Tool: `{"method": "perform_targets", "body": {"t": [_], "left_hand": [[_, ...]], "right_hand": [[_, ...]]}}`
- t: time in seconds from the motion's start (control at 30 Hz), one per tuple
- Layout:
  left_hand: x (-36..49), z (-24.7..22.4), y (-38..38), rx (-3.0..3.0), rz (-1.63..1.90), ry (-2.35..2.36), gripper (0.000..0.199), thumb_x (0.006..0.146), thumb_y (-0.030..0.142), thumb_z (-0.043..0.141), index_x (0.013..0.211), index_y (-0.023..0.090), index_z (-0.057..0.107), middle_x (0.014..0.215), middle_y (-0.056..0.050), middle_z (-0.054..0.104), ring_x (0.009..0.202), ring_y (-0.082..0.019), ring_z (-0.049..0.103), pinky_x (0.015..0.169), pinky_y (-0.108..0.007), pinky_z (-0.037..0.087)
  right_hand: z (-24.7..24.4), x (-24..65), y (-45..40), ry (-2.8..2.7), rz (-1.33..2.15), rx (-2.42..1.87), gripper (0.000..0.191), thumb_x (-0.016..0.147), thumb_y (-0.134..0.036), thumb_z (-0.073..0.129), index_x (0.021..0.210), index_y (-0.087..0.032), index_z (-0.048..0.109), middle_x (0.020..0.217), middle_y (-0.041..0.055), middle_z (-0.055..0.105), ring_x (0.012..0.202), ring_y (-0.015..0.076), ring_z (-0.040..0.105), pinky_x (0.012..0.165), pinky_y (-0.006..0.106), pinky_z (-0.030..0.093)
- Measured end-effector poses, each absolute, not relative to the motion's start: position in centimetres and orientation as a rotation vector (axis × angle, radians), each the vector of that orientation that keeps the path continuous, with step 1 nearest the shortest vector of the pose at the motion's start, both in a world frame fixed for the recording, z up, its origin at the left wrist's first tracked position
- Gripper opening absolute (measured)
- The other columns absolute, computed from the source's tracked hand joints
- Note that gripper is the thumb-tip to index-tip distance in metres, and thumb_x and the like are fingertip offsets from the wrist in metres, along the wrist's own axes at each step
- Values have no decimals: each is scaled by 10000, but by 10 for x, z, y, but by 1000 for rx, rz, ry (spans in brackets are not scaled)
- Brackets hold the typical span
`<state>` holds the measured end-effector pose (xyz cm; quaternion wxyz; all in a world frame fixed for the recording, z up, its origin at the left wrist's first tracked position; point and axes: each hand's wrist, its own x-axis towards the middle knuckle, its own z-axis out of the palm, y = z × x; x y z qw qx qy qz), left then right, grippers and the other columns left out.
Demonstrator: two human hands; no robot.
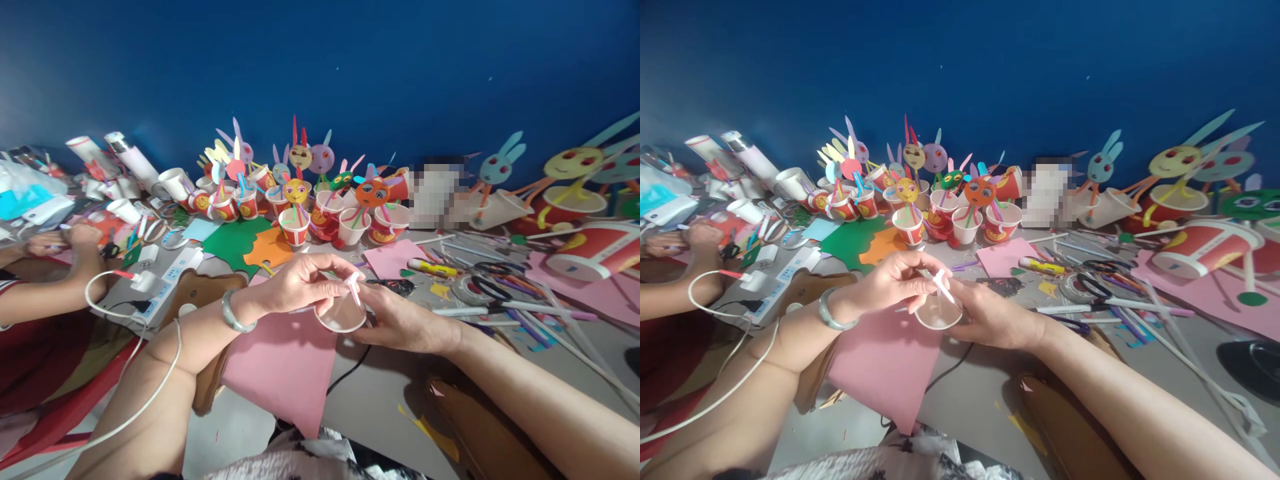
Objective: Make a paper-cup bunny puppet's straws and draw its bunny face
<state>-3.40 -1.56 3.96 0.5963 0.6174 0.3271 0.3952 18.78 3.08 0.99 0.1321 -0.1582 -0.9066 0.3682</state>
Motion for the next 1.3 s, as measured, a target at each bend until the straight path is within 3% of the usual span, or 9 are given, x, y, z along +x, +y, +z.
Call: {"method": "perform_targets", "body": {"t": [0.17, 0.33, 0.47, 0.63, 0.83, 0.97, 1.1, 1.3], "left_hand": [[-30, 37, -15, 1452, 969, 863, 243, 928, 386, 656, 1011, 162, 615, 754, 12, 641, 466, -53, 600, 441, -163, 451], [-23, 35, -11, 1469, 1119, 941, 239, 919, 376, 660, 968, 153, 593, 882, 9, 623, 420, 16, 479, 394, -138, 388], [-19, 36, -11, 1471, 1094, 955, 249, 928, 390, 639, 967, 156, 562, 892, 2, 633, 423, 10, 481, 392, -140, 388], [-16, 38, -12, 1482, 1105, 997, 237, 932, 373, 631, 954, 157, 535, 878, 15, 605, 409, 9, 488, 381, -144, 370], [-16, 40, -15, 1520, 1072, 997, 239, 932, 387, 635, 945, 163, 553, 885, 12, 594, 441, -2, 525, 399, -137, 401], [-17, 36, -16, 1630, 1100, 987, 231, 934, 392, 638, 956, 169, 582, 876, -8, 635, 556, -43, 575, 496, -154, 463], [-17, 33, -19, 1790, 1147, 1015, 198, 926, 355, 657, 961, 166, 608, 917, -43, 672, 788, -110, 645, 667, -189, 518], [-11, 36, -31, 1724, 1115, 948, 224, 953, 387, 613, 949, 169, 563, 644, 38, 575, 499, -64, 546, 481, -175, 445]], "right_hand": [[9, 187, 28, -2607, 1093, -635, 566, 853, -360, 697, 1333, -202, 442, 997, 59, 720, 774, 188, 683, 665, 284, 517], [14, 186, 27, -2610, 1020, -682, 474, 861, -372, 683, 1236, -196, 452, 963, 65, 723, 762, 205, 692, 641, 289, 495], [14, 186, 27, -2646, 932, -696, 457, 855, -396, 689, 1193, -199, 454, 853, 39, 711, 627, 188, 658, 566, 276, 446], [12, 187, 26, -2664, 791, -762, 472, 822, -390, 739, 1166, -204, 473, 801, 26, 700, 626, 199, 661, 552, 267, 423], [21, 189, 26, -2449, 798, -737, 680, 674, -655, 806, 1119, -203, 561, 951, 82, 725, 780, 235, 687, 663, 315, 511], [30, 189, 20, -2174, 738, -793, 396, 871, -602, 646, 1016, -236, 610, 917, 77, 722, 762, 212, 673, 689, 331, 530], [38, 186, 8, -2088, 629, -845, 200, 925, -456, 610, 878, -261, 609, 839, 56, 715, 667, 191, 650, 620, 330, 519], [45, 183, -2, -2068, 509, -810, 109, 902, -316, 626, 808, -266, 603, 728, 24, 702, 579, 165, 626, 565, 312, 511]]}}
